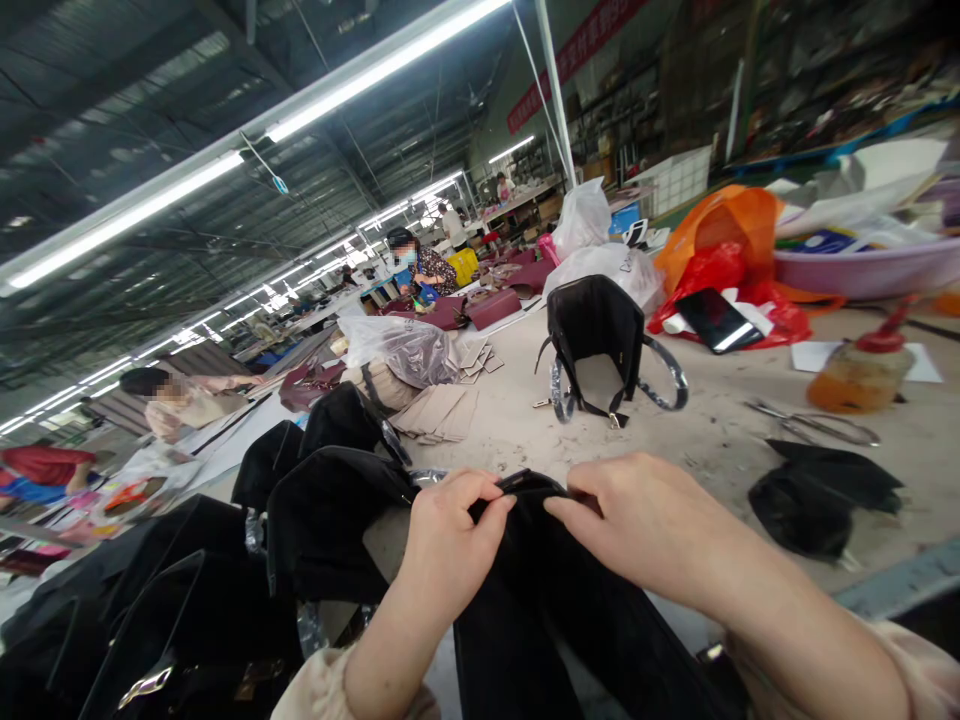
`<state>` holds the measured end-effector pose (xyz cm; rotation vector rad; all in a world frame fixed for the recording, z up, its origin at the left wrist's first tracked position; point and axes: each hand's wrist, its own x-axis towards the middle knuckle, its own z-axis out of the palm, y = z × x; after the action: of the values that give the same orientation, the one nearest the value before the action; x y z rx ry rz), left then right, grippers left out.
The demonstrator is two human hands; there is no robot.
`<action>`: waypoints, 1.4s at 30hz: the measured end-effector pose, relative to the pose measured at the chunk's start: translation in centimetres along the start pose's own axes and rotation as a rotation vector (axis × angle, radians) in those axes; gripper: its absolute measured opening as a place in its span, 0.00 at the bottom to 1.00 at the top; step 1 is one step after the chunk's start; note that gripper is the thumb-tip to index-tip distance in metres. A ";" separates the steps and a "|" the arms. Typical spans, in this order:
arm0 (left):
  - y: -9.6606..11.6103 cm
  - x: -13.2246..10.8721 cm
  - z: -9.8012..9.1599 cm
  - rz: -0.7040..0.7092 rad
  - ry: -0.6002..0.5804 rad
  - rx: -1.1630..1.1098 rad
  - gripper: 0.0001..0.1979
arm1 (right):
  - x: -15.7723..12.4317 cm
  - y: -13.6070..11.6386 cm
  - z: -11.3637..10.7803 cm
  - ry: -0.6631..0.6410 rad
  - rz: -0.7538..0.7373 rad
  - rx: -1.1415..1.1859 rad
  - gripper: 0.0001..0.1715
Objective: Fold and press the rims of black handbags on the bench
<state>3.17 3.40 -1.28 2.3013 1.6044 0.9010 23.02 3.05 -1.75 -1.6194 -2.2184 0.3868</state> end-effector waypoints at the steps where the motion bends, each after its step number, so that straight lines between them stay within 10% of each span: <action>1: -0.1 0.1 0.0 -0.017 -0.008 0.005 0.05 | 0.0 0.0 0.0 0.007 -0.007 0.023 0.22; 42: 1.7 0.9 0.8 0.018 -0.085 0.318 0.09 | 1.4 0.4 0.0 0.104 -0.090 -0.131 0.18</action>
<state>5.13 3.66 -0.77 2.5239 1.8039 0.5759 22.95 4.45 -1.73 -1.5592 -2.2688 0.1317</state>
